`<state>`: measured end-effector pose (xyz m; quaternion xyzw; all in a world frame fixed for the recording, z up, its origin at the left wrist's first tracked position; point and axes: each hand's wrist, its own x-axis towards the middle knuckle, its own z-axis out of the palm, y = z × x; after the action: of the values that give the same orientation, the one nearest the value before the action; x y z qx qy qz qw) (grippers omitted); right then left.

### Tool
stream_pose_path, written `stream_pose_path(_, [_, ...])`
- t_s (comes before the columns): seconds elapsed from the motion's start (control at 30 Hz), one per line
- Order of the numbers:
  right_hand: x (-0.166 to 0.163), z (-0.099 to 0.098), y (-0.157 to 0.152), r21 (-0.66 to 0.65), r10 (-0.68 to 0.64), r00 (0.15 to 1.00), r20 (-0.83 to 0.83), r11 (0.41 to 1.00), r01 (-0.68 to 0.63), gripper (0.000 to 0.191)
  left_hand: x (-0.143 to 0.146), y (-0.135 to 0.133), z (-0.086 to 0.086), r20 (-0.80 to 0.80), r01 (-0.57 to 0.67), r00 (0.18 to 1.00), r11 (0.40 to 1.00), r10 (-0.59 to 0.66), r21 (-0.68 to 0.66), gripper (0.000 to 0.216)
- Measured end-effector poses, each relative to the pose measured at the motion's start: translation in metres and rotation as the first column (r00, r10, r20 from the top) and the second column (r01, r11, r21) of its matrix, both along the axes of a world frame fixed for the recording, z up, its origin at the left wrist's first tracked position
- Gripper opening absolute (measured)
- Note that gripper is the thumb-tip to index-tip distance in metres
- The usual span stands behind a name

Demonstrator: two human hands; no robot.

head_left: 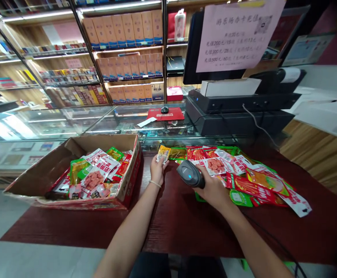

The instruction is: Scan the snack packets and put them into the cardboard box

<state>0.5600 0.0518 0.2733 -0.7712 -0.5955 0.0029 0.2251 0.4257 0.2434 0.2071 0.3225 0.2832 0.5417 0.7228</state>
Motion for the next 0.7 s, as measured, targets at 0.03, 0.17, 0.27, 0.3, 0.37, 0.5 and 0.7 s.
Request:
stream_pose_path(0.03, [0.000, 0.000, 0.000, -0.005, 0.007, 1.000, 0.000, 1.000, -0.007, 0.057, 0.000, 0.000, 0.000, 0.000, -0.002, 1.000, 1.000, 0.002, -0.001, 0.032])
stream_pose_path(0.17, [0.000, -0.001, 0.000, -0.023, 0.038, 0.999, 0.023, 0.999, -0.037, 0.042, 0.001, 0.000, 0.004, 0.012, -0.009, 1.000, 1.000, 0.009, -0.017, 0.031])
stream_pose_path(0.27, [0.001, -0.002, 0.000, -0.007, 0.046, 0.998, 0.032, 0.999, -0.046, 0.043, 0.001, 0.000, 0.005, 0.002, -0.021, 1.000, 0.999, 0.021, -0.026, 0.030])
stream_pose_path(0.3, [0.001, -0.002, 0.000, 0.001, 0.045, 0.998, 0.034, 0.999, -0.045, 0.044, 0.001, 0.001, 0.005, -0.005, -0.020, 1.000, 1.000, 0.020, -0.024, 0.030])
stream_pose_path(0.37, [0.003, -0.003, 0.000, 0.022, 0.041, 0.998, 0.044, 0.999, -0.042, 0.047, 0.001, 0.002, 0.003, -0.012, -0.012, 1.000, 1.000, 0.012, -0.011, 0.031])
stream_pose_path(0.5, [0.004, -0.005, 0.002, 0.063, 0.015, 0.995, 0.096, 0.998, -0.021, 0.043, 0.001, 0.003, -0.001, -0.025, -0.009, 1.000, 1.000, 0.009, 0.006, 0.035])
stream_pose_path(0.7, [0.001, -0.003, 0.005, 0.022, -0.129, 0.985, 0.115, 0.992, 0.128, 0.038, 0.005, -0.010, 0.017, -0.110, -0.127, 0.983, 0.980, 0.144, 0.151, 0.037])
